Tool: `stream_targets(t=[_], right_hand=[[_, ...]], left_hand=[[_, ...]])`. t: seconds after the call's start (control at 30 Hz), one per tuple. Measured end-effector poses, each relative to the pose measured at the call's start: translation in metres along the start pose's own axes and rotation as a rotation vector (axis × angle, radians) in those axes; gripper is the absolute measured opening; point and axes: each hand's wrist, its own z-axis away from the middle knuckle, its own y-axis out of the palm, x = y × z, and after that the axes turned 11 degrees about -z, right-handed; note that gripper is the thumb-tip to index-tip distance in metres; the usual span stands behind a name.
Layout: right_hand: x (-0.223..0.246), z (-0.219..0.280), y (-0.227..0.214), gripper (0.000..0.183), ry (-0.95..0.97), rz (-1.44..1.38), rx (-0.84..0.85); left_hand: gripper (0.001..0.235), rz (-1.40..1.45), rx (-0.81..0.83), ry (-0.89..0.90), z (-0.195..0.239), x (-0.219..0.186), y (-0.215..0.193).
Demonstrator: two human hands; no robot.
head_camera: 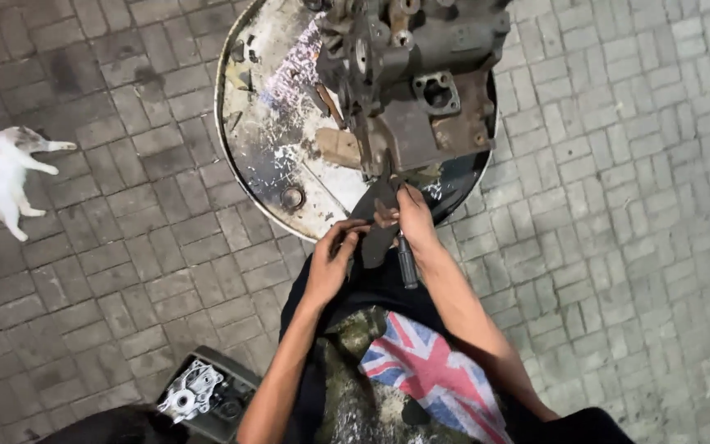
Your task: The person scrubs a metal engine block with a wire brush and then wipes it with a black cloth. The person also scrubs and wipes a separate metal plate. A white cat is visible lying on the floor nearby.
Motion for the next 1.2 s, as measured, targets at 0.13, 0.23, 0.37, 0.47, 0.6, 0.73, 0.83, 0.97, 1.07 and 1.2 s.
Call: stream_targets(t=[0.13,0.23,0.37,0.47,0.6,0.73,0.83,0.97,1.07,1.2], right_hand=[[0.085,0.154,0.035,0.053,0.074,-0.084,-0.058],[0.071,0.12,0.032,0.062,0.122,0.032,-0.017],[0.107,0.145,0.047,0.056,0.044,0.005,-0.026],[0.11,0.167,0.042,0.054,0.073,-0.001,-0.051],[0.078,0.112,0.046,0.057,0.083,-0.036,-0.057],[0.088,0.137,0.039,0.061,0.193,-0.36,-0.059],[0.078,0.144,0.033,0.061,0.21,-0.375,-0.047],[0.051,0.105,0.022,0.055,0.206,-0.411,-0.043],[0.084,0.15,0.027,0.052,0.265,-0.469,-0.048],[0.068,0.169,0.011,0.058,0.347,-0.51,-0.073]], left_hand=[[0.034,-0.001,0.04,0.011,0.001,-0.001,-0.008],[0.036,-0.022,0.085,0.02,-0.006,0.004,-0.013],[0.033,-0.053,0.105,-0.008,-0.013,0.007,-0.011],[0.033,-0.065,0.127,0.003,-0.011,-0.003,-0.015],[0.034,-0.075,0.123,0.005,-0.011,0.004,-0.022],[0.036,-0.052,0.091,-0.024,-0.004,0.004,-0.031],[0.038,-0.048,0.118,-0.037,0.0,0.004,-0.036],[0.039,-0.07,0.153,-0.03,-0.005,-0.001,-0.034],[0.036,-0.096,0.157,-0.018,-0.005,0.002,-0.035],[0.034,-0.107,0.184,-0.007,-0.008,0.016,-0.041]])
